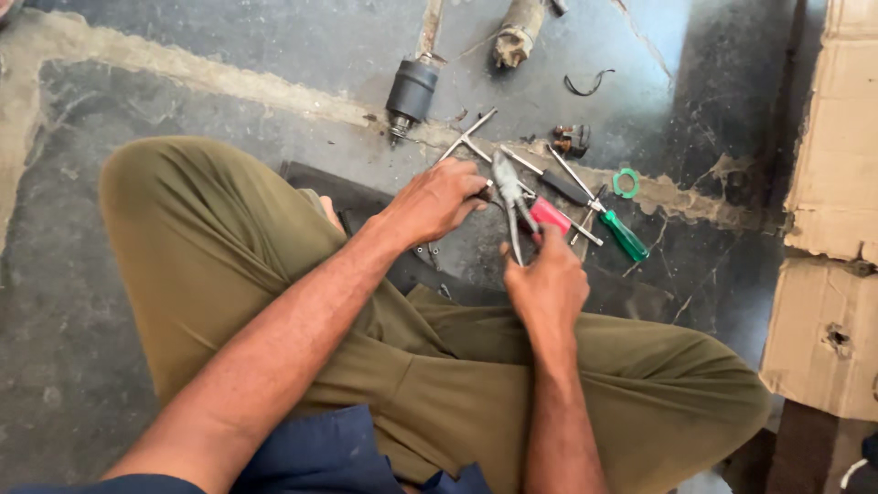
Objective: The person sits on the floor and uses pliers to repeatedly pull and adjust wires on a small cylindrical electrical component. Various tools and parts are scattered on the floor around them. The person continues this repetitive pulling action throughout the clip.
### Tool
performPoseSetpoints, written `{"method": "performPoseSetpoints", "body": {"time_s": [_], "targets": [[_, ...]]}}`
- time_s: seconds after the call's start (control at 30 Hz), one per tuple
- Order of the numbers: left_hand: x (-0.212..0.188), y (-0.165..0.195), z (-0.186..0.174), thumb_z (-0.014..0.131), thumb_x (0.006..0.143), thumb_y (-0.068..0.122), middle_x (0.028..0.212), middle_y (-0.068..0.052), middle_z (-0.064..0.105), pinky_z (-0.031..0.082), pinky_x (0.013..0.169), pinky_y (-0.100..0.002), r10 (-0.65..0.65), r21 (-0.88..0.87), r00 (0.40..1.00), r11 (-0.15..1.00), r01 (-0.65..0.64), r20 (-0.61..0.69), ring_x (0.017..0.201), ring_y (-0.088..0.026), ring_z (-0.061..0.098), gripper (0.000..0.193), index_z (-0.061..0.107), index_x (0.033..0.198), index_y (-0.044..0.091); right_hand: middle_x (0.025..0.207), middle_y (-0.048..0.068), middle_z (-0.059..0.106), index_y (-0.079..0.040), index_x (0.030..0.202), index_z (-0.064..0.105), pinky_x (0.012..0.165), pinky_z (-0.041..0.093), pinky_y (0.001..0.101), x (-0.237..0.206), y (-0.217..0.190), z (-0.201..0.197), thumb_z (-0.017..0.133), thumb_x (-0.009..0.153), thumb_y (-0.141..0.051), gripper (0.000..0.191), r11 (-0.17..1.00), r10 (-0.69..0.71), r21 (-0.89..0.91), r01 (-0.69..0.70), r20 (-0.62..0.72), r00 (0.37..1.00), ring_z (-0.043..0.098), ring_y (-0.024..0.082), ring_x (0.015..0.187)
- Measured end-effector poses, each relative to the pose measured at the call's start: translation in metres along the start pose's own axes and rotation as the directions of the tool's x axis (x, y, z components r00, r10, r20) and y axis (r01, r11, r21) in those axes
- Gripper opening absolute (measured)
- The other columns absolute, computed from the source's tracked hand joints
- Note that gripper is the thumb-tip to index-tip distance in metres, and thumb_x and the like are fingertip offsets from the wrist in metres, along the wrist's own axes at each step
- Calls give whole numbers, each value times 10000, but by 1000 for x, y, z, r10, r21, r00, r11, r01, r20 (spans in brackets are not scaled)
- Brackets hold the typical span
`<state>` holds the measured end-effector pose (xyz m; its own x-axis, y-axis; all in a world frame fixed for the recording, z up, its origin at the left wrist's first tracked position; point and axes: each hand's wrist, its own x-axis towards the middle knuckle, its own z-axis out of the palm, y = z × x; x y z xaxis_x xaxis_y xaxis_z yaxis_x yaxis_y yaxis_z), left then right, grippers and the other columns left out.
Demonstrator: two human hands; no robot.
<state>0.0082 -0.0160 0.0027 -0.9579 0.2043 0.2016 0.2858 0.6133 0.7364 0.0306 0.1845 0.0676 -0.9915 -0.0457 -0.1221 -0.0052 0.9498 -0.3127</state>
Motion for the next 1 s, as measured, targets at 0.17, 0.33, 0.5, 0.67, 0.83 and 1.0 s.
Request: {"method": "performPoseSetpoints", "body": {"time_s": [0.17, 0.33, 0.5, 0.67, 0.83, 1.0], "targets": [[-1, 0, -4, 850, 676, 154, 1239, -179, 551, 489, 962, -490, -48, 47, 994, 998, 52, -95, 1193, -419, 540, 659, 603, 1280, 62, 1052, 208, 723, -51, 1126, 631, 776, 533, 558, 7, 4, 19, 833, 820, -384, 496, 991, 28, -132, -16, 89, 996, 696, 449, 934], [-3, -10, 6, 917, 663, 231, 1257, -202, 535, 474, 936, -550, -360, 210, 927, 919, 333, 107, 1211, -428, 528, 755, 523, 1263, -4, 1097, 233, 656, -23, 1285, 572, 789, 549, 495, 8, -8, 18, 844, 806, -340, 635, 888, -452, -47, 458, -276, 848, 678, 440, 944], [4, -23, 22, 888, 645, 178, 1234, -233, 545, 494, 974, -525, -435, 247, 887, 887, 390, 159, 1200, -425, 543, 678, 539, 1184, -39, 893, 129, 675, -43, 1414, 575, 632, 529, 326, 11, -27, 20, 807, 908, -252, 595, 804, -241, 527, 274, -132, 961, 637, 218, 689], [6, -26, 33, 745, 638, 11, 1208, -254, 539, 509, 954, -512, -436, 309, 895, 868, 390, 94, 1178, -452, 538, 569, 545, 1164, -70, 914, 66, 751, -55, 1180, 706, 734, 570, 281, 18, -22, 22, 740, 1044, -203, 204, 747, -270, 559, 361, -240, 932, 718, 121, 783], [10, -18, 30, 726, 677, 16, 1228, -265, 519, 525, 934, -510, -426, 265, 903, 878, 399, 54, 1173, -463, 540, 502, 542, 1140, -49, 892, 101, 736, -35, 1127, 722, 674, 547, 310, 18, -16, 16, 734, 992, -176, 196, 733, -290, 576, 363, -218, 932, 694, 183, 718], [21, -5, 14, 750, 695, 62, 1087, -296, 612, 528, 823, -558, -448, 86, 889, 886, 456, -95, 982, -497, 638, 588, 431, 1185, -2, 901, 143, 711, -39, 1163, 738, 696, 528, 368, 10, -19, 7, 686, 1001, -98, 181, 814, -338, 392, 429, -281, 898, 691, 288, 754]]}}
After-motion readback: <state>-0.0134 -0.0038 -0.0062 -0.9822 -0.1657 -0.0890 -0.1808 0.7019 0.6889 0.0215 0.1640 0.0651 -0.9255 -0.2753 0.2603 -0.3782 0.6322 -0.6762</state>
